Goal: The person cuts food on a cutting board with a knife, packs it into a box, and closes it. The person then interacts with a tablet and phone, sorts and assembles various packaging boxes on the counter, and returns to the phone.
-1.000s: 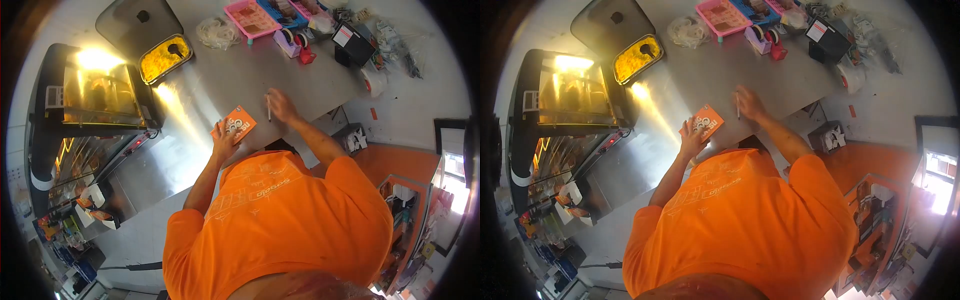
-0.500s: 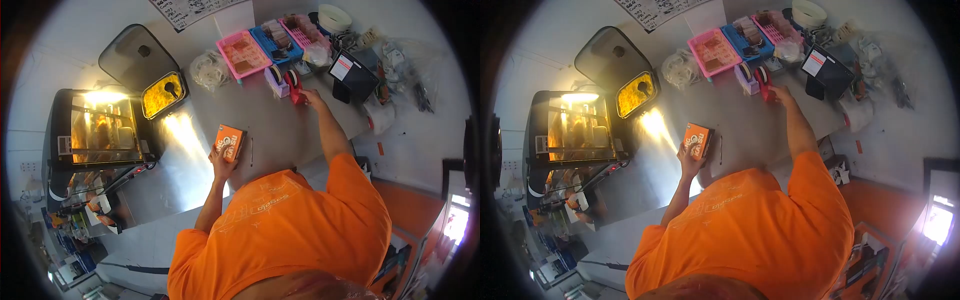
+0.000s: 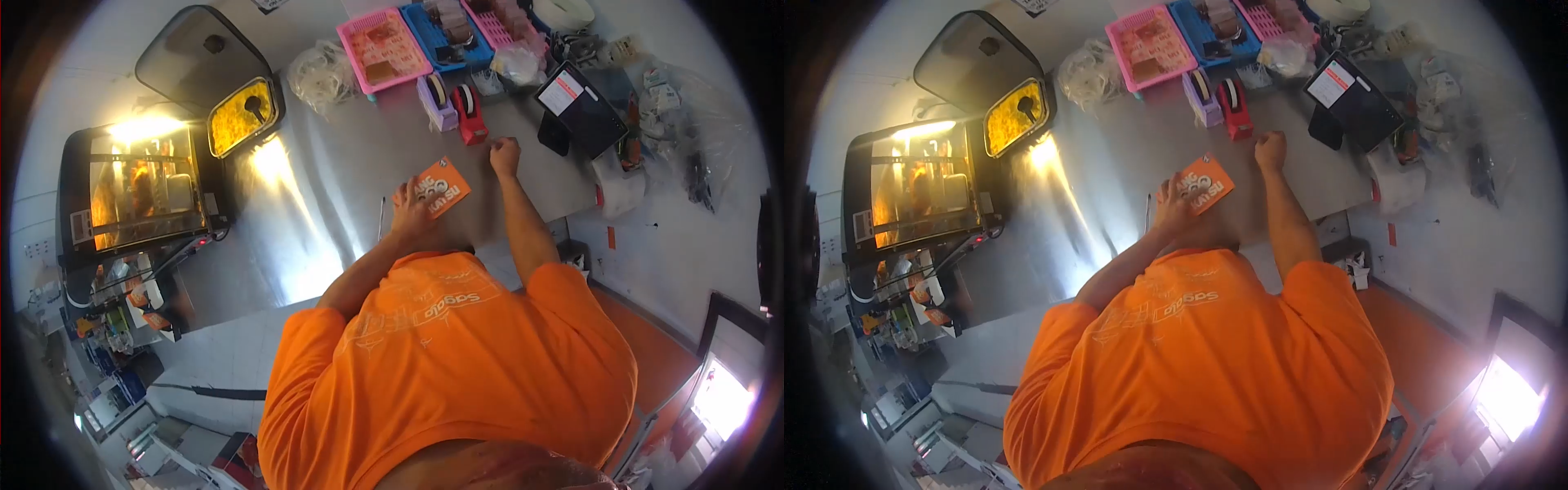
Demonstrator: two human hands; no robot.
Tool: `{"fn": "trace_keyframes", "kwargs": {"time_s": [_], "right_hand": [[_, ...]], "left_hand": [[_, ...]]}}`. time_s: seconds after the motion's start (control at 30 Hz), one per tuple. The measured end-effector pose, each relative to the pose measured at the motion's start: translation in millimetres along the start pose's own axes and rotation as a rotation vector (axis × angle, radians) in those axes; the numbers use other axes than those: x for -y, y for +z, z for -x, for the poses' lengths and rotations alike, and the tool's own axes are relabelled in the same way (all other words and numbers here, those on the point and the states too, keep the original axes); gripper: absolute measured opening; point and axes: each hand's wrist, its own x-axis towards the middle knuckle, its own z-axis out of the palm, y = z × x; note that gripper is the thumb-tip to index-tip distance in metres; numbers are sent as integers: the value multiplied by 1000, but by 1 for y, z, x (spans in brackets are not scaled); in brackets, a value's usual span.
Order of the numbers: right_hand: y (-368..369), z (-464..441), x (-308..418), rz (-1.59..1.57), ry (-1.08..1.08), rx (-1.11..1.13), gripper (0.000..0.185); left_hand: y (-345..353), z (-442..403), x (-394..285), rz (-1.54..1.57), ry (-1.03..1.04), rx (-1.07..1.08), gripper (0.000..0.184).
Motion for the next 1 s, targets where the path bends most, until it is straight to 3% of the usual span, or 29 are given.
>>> {"fn": "trace_keyframes", "kwargs": {"time_s": [0.1, 0.2, 0.27, 0.33, 0.4, 0.43, 0.5, 0.57, 0.63, 0.73, 0.8, 0.87, 1.0], "right_hand": [[-55, 9, 35, -771, 642, 312, 17], [-79, 51, 59, -945, 671, 719, 23], [-75, 96, 72, -877, 598, 866, 28], [-71, 134, 95, -727, 392, 711, 35], [-75, 149, 102, -670, 494, 728, 40], [-75, 149, 104, -644, 538, 729, 42], [-81, 145, 105, -643, 351, 716, 46], [-94, 143, 108, -559, 236, 712, 47], [-102, 137, 113, -405, 184, 724, 48], [-96, 155, 113, -462, 112, 452, 44], [-101, 169, 107, -524, 221, 530, 39], [-108, 193, 94, -562, 322, 617, 38], [-112, 279, 56, -408, 452, 717, 35]], "left_hand": [[-9, -1, -5, 3, 32, 15, 60], [1, 1, 0, -26, -11, 11, 62], [2, -1, 1, -15, 9, -21, 62], [3, -2, 2, 19, 21, -47, 65], [-1, -5, 3, 75, 29, -74, 69], [-8, -8, 5, 129, -4, 0, 71], [-24, -13, 11, 239, -71, 150, 73], [-44, -17, 32, 645, -233, 350, 75], [-45, -17, 52, 737, -172, 345, 77], [-53, -19, 74, 694, -241, 198, 82], [-90, -28, 63, 507, -318, 132, 89], [-74, -37, 103, 27, -177, -54, 90], [-48, -68, 204, -77, 22, 63, 95]]}}
